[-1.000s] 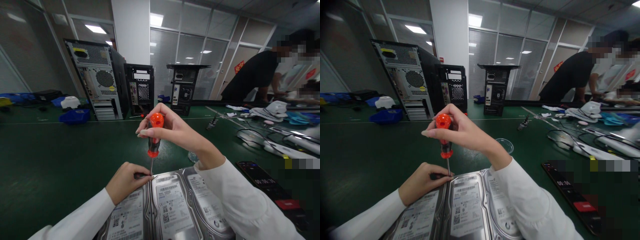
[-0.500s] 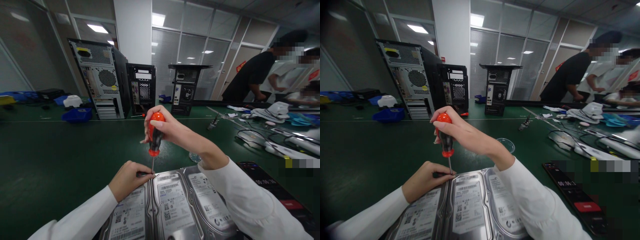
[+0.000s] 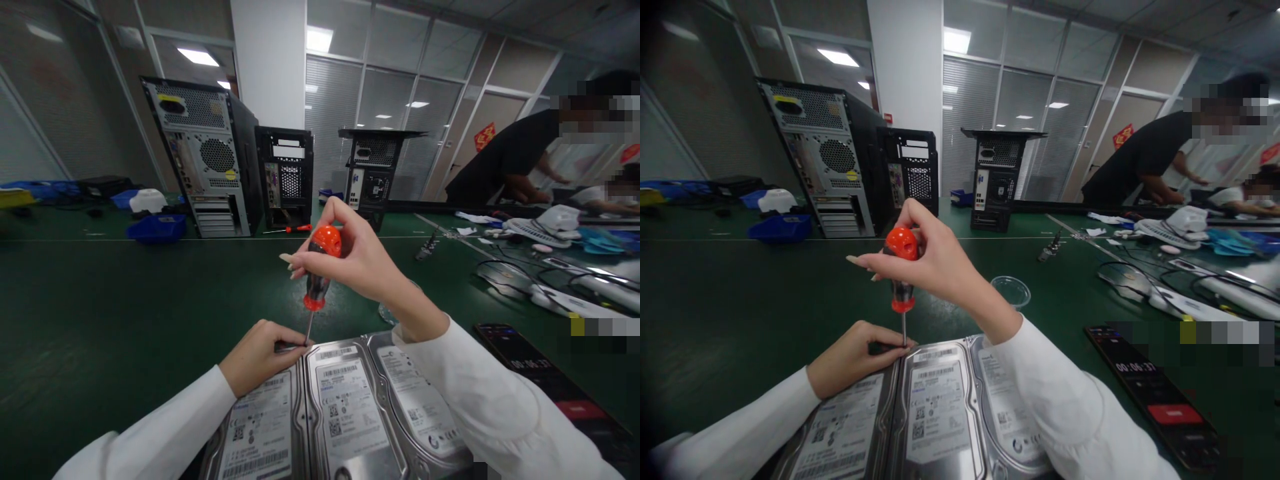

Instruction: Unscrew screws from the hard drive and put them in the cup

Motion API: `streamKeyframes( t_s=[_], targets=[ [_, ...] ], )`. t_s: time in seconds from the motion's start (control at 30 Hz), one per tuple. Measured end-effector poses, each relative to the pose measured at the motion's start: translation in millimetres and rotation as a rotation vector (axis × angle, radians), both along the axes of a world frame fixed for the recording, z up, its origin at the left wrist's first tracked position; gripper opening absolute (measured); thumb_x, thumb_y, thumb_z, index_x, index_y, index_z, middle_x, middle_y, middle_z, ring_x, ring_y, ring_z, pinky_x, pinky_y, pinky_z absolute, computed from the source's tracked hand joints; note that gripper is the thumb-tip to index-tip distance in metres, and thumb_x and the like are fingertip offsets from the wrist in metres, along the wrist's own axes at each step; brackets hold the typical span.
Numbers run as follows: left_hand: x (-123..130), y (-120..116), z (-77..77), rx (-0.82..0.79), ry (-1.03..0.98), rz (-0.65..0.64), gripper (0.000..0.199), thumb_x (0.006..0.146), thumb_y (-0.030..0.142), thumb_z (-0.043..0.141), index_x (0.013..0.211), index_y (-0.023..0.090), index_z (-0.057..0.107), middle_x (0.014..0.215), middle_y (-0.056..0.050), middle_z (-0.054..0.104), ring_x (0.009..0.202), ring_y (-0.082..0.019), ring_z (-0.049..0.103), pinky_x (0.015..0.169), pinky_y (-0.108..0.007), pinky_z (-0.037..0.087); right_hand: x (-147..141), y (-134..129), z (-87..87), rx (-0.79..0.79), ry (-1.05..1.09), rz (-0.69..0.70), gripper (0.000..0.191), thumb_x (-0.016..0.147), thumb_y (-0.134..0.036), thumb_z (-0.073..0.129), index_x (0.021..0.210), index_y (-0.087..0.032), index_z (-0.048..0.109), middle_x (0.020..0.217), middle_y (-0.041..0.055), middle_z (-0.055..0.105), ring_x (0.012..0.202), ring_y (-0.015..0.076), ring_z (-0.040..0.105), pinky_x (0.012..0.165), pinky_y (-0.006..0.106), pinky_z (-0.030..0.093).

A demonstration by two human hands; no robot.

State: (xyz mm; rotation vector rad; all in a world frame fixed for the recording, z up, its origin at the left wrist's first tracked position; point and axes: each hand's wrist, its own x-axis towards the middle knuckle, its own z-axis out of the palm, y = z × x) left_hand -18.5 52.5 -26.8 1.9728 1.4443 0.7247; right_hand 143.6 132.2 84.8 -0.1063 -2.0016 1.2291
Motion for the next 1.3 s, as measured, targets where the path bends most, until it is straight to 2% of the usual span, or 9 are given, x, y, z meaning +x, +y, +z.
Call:
streamKeyframes(
  t_s=[0.13, 0.27, 0.4, 0.5, 0.63, 0.87, 1.13, 1.2, 1.3],
  targets=[
    [3, -2, 3.8, 0.081, -0.021, 0.112, 0.022, 0.078, 0.034, 0.07, 0.095, 0.022, 0.078, 0.09, -0.002, 0.081, 0.086, -0.024, 0.074, 0.078, -0.028, 0.055, -3, -3, -0.4, 0.055, -0.011, -0.085, 0.04, 0.078, -0.035, 0.072, 0.082, -0.024, 0.034, 0.069, -0.0049, 0.055, 0.067, 0.0179, 0.067, 0.057, 0.028, 0.052],
    [6, -3, 2.6, 0.143, -0.038, 0.208, 0.032, 0.074, 0.027, 0.075, 0.104, 0.017, 0.074, 0.075, -0.002, 0.08, 0.072, -0.021, 0.073, 0.075, -0.029, 0.057, -2, -4, 2.3, 0.202, -0.066, -0.131, 0.029, 0.082, -0.032, 0.069, 0.091, -0.023, 0.043, 0.078, -0.0038, 0.055, 0.065, 0.0136, 0.064, 0.06, 0.026, 0.049],
    [6, -4, -0.8, 0.147, -0.064, 0.212, 0.035, 0.074, 0.025, 0.074, 0.108, 0.017, 0.072, 0.073, -0.001, 0.08, 0.07, -0.02, 0.074, 0.074, -0.029, 0.058, 1, -7, 15.5, 0.224, -0.199, 0.028, 0.015, 0.093, -0.034, 0.053, 0.099, -0.021, 0.049, 0.083, -0.0027, 0.054, 0.069, 0.0097, 0.059, 0.064, 0.022, 0.049],
    [5, -4, -2.0, 0.143, -0.059, 0.196, 0.032, 0.075, 0.029, 0.073, 0.105, 0.017, 0.073, 0.075, -0.002, 0.08, 0.071, -0.02, 0.074, 0.074, -0.029, 0.058, 2, -7, 28.1, 0.241, -0.335, 0.139, 0.018, 0.1, -0.031, 0.038, 0.099, -0.018, 0.051, 0.079, -0.0021, 0.053, 0.072, 0.0092, 0.058, 0.066, 0.02, 0.049],
    [6, -4, -0.7, 0.119, -0.054, 0.192, 0.03, 0.075, 0.027, 0.073, 0.103, 0.014, 0.074, 0.074, -0.003, 0.08, 0.069, -0.02, 0.074, 0.072, -0.028, 0.057, 3, -2, 37.1, 0.386, -0.307, 0.19, 0.018, 0.099, -0.021, 0.04, 0.104, -0.015, 0.056, 0.093, 0.0028, 0.06, 0.084, 0.0115, 0.06, 0.073, 0.022, 0.049],
    [6, -4, 2.0, 0.084, -0.072, 0.184, 0.026, 0.076, 0.026, 0.071, 0.1, 0.016, 0.075, 0.076, -0.002, 0.08, 0.071, -0.02, 0.074, 0.073, -0.029, 0.059, 4, 2, 46.1, 0.639, -0.303, 0.081, 0.016, 0.091, -0.028, 0.057, 0.094, -0.014, 0.065, 0.092, 0.0019, 0.065, 0.081, 0.0113, 0.061, 0.071, 0.022, 0.047],
    [4, -3, 0.3, 0.085, -0.091, 0.143, 0.02, 0.078, 0.023, 0.069, 0.095, 0.015, 0.077, 0.083, -0.005, 0.081, 0.076, -0.021, 0.075, 0.075, -0.028, 0.059, -1, -4, 43.4, 1.006, -0.361, -0.245, 0.04, 0.093, -0.046, 0.052, 0.069, -0.014, 0.058, 0.069, 0.0009, 0.055, 0.061, 0.0104, 0.048, 0.057, 0.025, 0.033],
    [3, -3, 0.8, 0.084, -0.089, 0.138, 0.022, 0.078, 0.023, 0.069, 0.096, 0.015, 0.077, 0.081, -0.005, 0.081, 0.076, -0.021, 0.075, 0.074, -0.028, 0.059, -1, -6, 43.5, 1.007, -0.391, -0.245, 0.04, 0.096, -0.043, 0.045, 0.071, -0.014, 0.056, 0.07, 0.001, 0.054, 0.061, 0.0108, 0.047, 0.057, 0.025, 0.032],
    [2, -3, 2.1, 0.078, -0.102, 0.127, 0.021, 0.078, 0.024, 0.07, 0.097, 0.016, 0.077, 0.081, -0.004, 0.081, 0.076, -0.021, 0.075, 0.074, -0.027, 0.059, 2, -7, 49.1, 0.876, -0.471, -0.121, 0.015, 0.094, -0.024, 0.045, 0.089, -0.015, 0.057, 0.084, 0.0015, 0.06, 0.07, 0.0125, 0.052, 0.062, 0.025, 0.038]
  ],
)
